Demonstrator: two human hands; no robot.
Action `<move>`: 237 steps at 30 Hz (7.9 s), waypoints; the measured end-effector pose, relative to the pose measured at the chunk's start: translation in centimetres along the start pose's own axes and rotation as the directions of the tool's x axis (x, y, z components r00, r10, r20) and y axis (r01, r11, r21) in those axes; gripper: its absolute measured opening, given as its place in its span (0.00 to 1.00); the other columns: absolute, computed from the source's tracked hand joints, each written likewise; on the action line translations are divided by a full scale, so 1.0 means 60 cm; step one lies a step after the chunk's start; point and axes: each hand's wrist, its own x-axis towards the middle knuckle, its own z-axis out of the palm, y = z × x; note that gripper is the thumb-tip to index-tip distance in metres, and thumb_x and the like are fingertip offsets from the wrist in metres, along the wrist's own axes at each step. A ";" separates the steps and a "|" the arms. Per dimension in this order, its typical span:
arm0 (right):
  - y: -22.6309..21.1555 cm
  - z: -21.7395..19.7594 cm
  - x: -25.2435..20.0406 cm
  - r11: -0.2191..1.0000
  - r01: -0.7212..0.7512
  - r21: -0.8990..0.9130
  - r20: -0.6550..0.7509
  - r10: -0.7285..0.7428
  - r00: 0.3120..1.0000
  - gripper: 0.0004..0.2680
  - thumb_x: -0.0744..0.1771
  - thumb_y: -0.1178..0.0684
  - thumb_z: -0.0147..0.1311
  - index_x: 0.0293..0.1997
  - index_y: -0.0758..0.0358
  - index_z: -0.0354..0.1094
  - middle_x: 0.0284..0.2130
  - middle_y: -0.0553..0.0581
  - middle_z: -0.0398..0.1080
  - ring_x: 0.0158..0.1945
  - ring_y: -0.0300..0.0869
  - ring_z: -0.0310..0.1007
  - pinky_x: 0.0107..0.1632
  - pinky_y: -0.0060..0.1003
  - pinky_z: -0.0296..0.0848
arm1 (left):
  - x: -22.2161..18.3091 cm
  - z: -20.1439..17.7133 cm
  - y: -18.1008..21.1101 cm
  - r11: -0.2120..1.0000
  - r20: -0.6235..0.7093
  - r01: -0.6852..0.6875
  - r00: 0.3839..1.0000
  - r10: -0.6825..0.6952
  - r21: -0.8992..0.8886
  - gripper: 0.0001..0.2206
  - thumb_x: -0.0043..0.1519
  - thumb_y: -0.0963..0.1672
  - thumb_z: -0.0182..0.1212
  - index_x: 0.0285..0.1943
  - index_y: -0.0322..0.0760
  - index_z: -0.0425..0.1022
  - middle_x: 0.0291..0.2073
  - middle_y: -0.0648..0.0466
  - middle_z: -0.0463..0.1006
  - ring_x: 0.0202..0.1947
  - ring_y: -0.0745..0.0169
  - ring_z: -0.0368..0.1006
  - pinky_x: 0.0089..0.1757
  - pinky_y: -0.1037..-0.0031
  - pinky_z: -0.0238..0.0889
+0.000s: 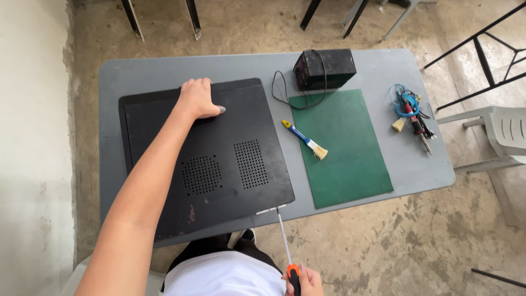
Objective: The person is finishing the assembly of a computer by connecting the hard drive, organizing internal cables, and then placing and securing the side panel of the CPU case.
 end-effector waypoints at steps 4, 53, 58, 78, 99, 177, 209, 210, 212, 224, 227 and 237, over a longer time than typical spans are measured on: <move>-0.071 0.015 -0.056 1.000 -0.016 -0.013 -0.108 0.014 0.994 0.13 0.66 0.52 0.59 0.29 0.78 0.71 0.20 0.73 0.70 0.12 0.54 0.60 0.19 0.42 0.58 | 0.003 0.009 -0.002 1.000 -0.003 0.016 1.000 -0.016 -0.018 0.39 0.48 0.61 0.67 0.61 0.33 0.67 0.47 0.46 0.77 0.52 0.42 0.68 0.54 0.60 0.59; 0.029 -0.008 -0.001 0.665 0.387 -0.639 -0.225 -0.643 0.732 0.09 0.62 0.45 0.61 0.37 0.54 0.82 0.22 0.50 0.79 0.23 0.39 0.77 0.32 0.31 0.75 | -0.049 0.038 -0.005 0.983 -0.451 -0.178 0.881 0.145 -0.032 0.38 0.56 0.65 0.59 0.60 0.33 0.71 0.51 0.48 0.75 0.54 0.46 0.68 0.58 0.57 0.54; 0.055 -0.050 0.084 0.948 -0.231 0.219 0.461 0.108 0.881 0.23 0.69 0.43 0.48 0.35 0.88 0.69 0.13 0.64 0.55 0.15 0.45 0.52 0.19 0.37 0.54 | -0.052 0.032 -0.006 0.983 -0.431 -0.184 0.889 0.157 -0.021 0.39 0.57 0.65 0.58 0.61 0.31 0.71 0.53 0.46 0.75 0.55 0.45 0.68 0.58 0.56 0.54; 0.017 -0.061 0.057 0.903 -0.304 0.304 0.583 0.077 0.809 0.18 0.70 0.50 0.46 0.42 0.87 0.66 0.18 0.65 0.60 0.17 0.44 0.55 0.22 0.34 0.53 | -0.047 0.034 -0.005 0.986 -0.434 -0.166 0.889 0.144 -0.013 0.37 0.57 0.65 0.59 0.59 0.34 0.71 0.50 0.49 0.74 0.52 0.47 0.69 0.57 0.57 0.55; -0.036 0.006 -0.003 0.926 -0.240 0.292 0.452 0.087 0.888 0.14 0.70 0.56 0.43 0.44 0.86 0.68 0.19 0.65 0.61 0.16 0.48 0.58 0.22 0.37 0.58 | -0.047 0.035 -0.005 0.988 -0.427 -0.152 0.895 0.132 -0.014 0.38 0.57 0.66 0.57 0.59 0.34 0.70 0.50 0.49 0.74 0.52 0.49 0.68 0.57 0.59 0.54; -0.111 0.051 -0.061 0.957 0.175 -0.230 0.094 -0.157 0.983 0.09 0.69 0.59 0.52 0.40 0.78 0.77 0.22 0.64 0.72 0.18 0.47 0.69 0.23 0.37 0.67 | -0.047 0.033 -0.009 0.986 -0.435 -0.169 0.888 0.152 -0.001 0.39 0.57 0.66 0.57 0.60 0.33 0.70 0.52 0.48 0.74 0.53 0.48 0.68 0.57 0.58 0.53; -0.232 0.089 0.301 0.358 0.461 -0.812 0.207 -0.563 0.800 0.12 0.69 0.51 0.46 0.58 0.51 0.71 0.32 0.51 0.64 0.31 0.44 0.64 0.35 0.41 0.66 | -0.046 0.059 -0.007 0.990 -0.560 -0.140 0.820 0.119 0.006 0.28 0.69 0.59 0.48 0.56 0.32 0.72 0.46 0.48 0.76 0.51 0.44 0.70 0.56 0.58 0.58; -0.227 0.098 0.329 0.222 0.503 -0.835 0.237 -0.681 0.693 0.13 0.68 0.51 0.52 0.59 0.48 0.71 0.35 0.51 0.66 0.35 0.46 0.71 0.37 0.41 0.72 | -0.042 0.055 -0.008 0.989 -0.510 -0.146 0.852 0.113 -0.024 0.26 0.67 0.58 0.48 0.57 0.34 0.70 0.46 0.48 0.75 0.53 0.49 0.70 0.59 0.58 0.55; -0.224 0.109 0.370 0.072 0.527 -0.847 0.284 -0.777 0.562 0.15 0.66 0.51 0.58 0.60 0.46 0.72 0.38 0.52 0.68 0.39 0.47 0.77 0.38 0.41 0.78 | -0.035 0.053 -0.010 0.988 -0.463 -0.142 0.881 0.100 -0.057 0.24 0.66 0.57 0.49 0.59 0.36 0.68 0.46 0.49 0.73 0.55 0.53 0.70 0.63 0.58 0.52; -0.393 0.129 0.452 -0.142 0.081 -0.987 0.152 -0.618 0.771 0.37 0.61 0.32 0.63 0.78 0.40 0.47 0.70 0.57 0.53 0.62 0.55 0.64 0.55 0.47 0.78 | -0.033 0.065 -0.010 0.991 -0.530 -0.128 0.843 0.097 -0.023 0.20 0.71 0.53 0.41 0.60 0.39 0.70 0.46 0.52 0.74 0.55 0.56 0.71 0.63 0.61 0.53; -0.370 0.100 0.552 -0.026 0.175 -0.984 0.157 -0.583 0.797 0.28 0.60 0.37 0.67 0.66 0.43 0.64 0.55 0.51 0.63 0.57 0.51 0.72 0.52 0.47 0.81 | -0.058 0.028 -0.003 0.985 -0.523 -0.143 0.850 0.070 -0.101 0.16 0.71 0.48 0.42 0.61 0.39 0.71 0.50 0.51 0.75 0.58 0.57 0.70 0.64 0.63 0.53; -0.443 0.189 0.308 0.817 0.568 0.097 0.226 -0.574 0.787 0.09 0.66 0.65 0.57 0.48 0.79 0.64 0.37 0.73 0.72 0.34 0.56 0.77 0.36 0.49 0.82 | -0.205 -0.019 -0.103 0.877 -0.660 -0.188 0.731 -0.176 -0.442 0.19 0.62 0.36 0.55 0.61 0.41 0.78 0.66 0.48 0.67 0.64 0.48 0.68 0.62 0.60 0.62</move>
